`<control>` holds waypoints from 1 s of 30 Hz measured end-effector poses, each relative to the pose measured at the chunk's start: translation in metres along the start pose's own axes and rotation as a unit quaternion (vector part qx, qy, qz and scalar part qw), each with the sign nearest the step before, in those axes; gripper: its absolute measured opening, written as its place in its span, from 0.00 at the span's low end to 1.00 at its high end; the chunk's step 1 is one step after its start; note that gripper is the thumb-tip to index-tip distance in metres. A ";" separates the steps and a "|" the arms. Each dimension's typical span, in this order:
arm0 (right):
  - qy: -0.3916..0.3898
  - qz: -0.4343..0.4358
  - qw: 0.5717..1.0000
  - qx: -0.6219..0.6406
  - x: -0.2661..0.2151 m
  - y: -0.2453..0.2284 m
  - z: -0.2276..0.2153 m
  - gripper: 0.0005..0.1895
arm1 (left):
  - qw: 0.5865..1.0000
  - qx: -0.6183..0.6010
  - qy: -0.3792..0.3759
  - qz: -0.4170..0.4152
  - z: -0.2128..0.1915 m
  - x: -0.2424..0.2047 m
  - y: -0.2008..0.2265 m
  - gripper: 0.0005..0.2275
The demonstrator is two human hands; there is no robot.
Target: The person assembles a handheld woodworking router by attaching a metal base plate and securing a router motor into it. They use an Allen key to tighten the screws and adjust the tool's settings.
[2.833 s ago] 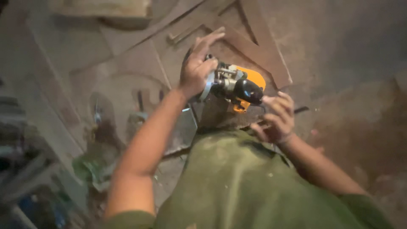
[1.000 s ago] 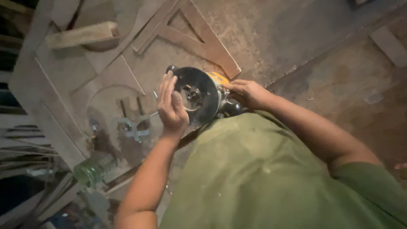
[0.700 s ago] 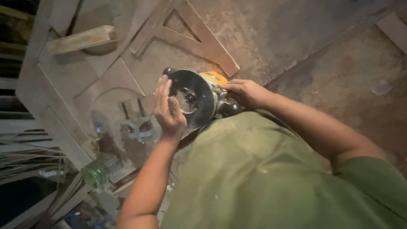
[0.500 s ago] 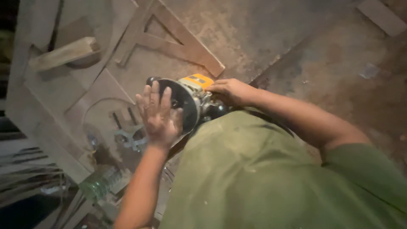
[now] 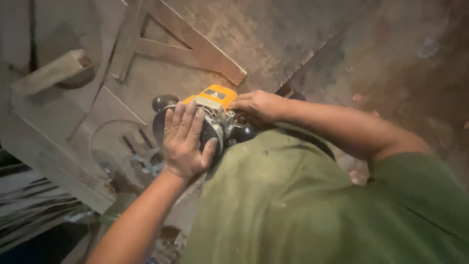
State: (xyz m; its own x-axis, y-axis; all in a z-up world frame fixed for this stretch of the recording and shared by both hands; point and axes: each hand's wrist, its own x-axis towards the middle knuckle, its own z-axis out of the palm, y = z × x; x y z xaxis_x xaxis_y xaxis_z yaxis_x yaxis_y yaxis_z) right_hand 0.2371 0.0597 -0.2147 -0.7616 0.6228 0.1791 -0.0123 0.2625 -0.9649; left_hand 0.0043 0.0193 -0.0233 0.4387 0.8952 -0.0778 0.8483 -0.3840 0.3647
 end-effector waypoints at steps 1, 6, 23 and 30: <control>-0.003 -0.007 1.000 0.010 -0.002 0.002 0.002 0.19 | 1.000 -0.002 -0.007 0.001 0.002 -0.001 -0.001 0.28; 0.010 -0.031 0.999 0.035 0.000 0.006 -0.006 0.23 | 1.000 -0.005 0.011 0.004 0.012 -0.002 -0.004 0.28; -0.015 0.034 0.998 0.048 0.000 0.004 -0.014 0.20 | 1.000 0.006 0.000 0.002 0.020 -0.005 -0.008 0.29; -0.026 0.031 0.997 0.072 -0.003 0.007 -0.009 0.20 | 1.000 0.002 -0.002 -0.002 0.020 -0.010 -0.009 0.29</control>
State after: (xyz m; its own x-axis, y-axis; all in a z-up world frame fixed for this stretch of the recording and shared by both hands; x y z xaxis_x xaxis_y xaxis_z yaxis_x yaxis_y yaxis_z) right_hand 0.2454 0.0665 -0.2198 -0.7965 0.5941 0.1126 -0.0548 0.1144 -0.9919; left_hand -0.0023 0.0090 -0.0444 0.4371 0.8955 -0.0838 0.8509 -0.3815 0.3610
